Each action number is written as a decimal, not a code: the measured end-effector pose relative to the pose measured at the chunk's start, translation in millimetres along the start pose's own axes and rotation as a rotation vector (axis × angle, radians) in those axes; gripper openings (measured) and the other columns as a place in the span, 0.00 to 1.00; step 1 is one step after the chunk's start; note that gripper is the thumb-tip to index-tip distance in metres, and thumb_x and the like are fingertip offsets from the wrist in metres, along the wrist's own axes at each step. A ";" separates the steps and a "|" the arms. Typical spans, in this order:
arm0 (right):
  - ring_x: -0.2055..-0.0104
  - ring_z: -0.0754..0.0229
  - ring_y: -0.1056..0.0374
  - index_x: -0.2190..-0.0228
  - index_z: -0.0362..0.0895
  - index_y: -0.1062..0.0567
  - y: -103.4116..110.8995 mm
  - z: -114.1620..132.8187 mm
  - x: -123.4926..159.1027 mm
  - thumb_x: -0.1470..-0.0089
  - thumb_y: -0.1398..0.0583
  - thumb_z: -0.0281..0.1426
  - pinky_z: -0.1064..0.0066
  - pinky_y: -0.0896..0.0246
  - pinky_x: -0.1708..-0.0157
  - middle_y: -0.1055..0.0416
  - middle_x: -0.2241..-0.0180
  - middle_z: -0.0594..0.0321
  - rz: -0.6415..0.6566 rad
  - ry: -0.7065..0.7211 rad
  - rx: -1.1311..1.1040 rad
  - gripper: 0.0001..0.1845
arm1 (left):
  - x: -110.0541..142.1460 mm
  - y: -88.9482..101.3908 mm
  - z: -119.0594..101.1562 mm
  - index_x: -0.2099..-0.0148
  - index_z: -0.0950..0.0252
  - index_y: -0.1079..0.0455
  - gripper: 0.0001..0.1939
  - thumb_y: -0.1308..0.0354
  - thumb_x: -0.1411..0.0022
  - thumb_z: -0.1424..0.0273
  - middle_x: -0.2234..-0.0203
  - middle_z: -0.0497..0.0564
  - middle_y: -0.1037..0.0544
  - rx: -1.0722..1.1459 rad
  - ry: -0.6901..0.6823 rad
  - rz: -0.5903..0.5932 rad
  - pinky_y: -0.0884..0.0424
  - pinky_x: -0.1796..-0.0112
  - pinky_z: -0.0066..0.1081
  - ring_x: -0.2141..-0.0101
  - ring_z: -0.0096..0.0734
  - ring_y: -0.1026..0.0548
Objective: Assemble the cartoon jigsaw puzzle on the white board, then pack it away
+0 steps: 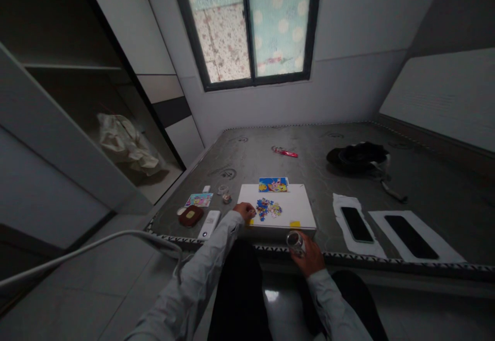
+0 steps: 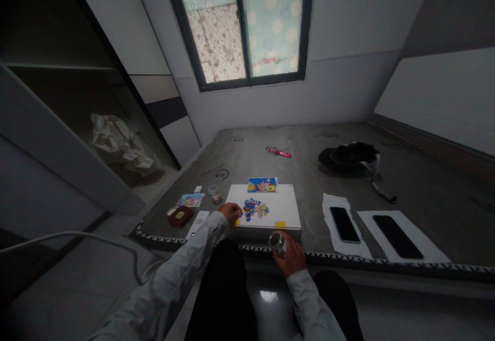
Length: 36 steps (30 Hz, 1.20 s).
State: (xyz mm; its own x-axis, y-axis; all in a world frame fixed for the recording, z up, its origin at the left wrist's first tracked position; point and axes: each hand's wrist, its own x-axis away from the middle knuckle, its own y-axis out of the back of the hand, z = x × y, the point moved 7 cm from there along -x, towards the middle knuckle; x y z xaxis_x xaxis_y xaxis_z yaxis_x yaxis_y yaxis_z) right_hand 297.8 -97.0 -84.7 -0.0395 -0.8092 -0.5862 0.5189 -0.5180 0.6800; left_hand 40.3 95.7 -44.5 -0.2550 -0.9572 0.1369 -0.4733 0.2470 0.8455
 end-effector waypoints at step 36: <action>0.56 0.53 0.28 0.49 0.43 0.33 6.0 19.9 -5.8 0.52 0.43 0.32 0.63 0.34 0.57 0.26 0.55 0.55 0.029 0.049 0.012 0.26 | 99.0 -50.9 -160.1 0.55 0.55 0.21 0.12 0.41 0.40 0.68 0.63 0.52 0.17 -0.178 -0.666 0.213 0.31 0.60 0.29 0.60 0.40 0.21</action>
State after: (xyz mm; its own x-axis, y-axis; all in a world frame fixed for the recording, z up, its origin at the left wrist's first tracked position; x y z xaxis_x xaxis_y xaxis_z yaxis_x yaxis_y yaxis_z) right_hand 284.2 -101.0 -68.5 0.0180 -0.8095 -0.5869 0.5089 -0.4979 0.7022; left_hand 174.2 -35.8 8.6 -0.8134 -0.5815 0.0126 -0.2259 0.3358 0.9145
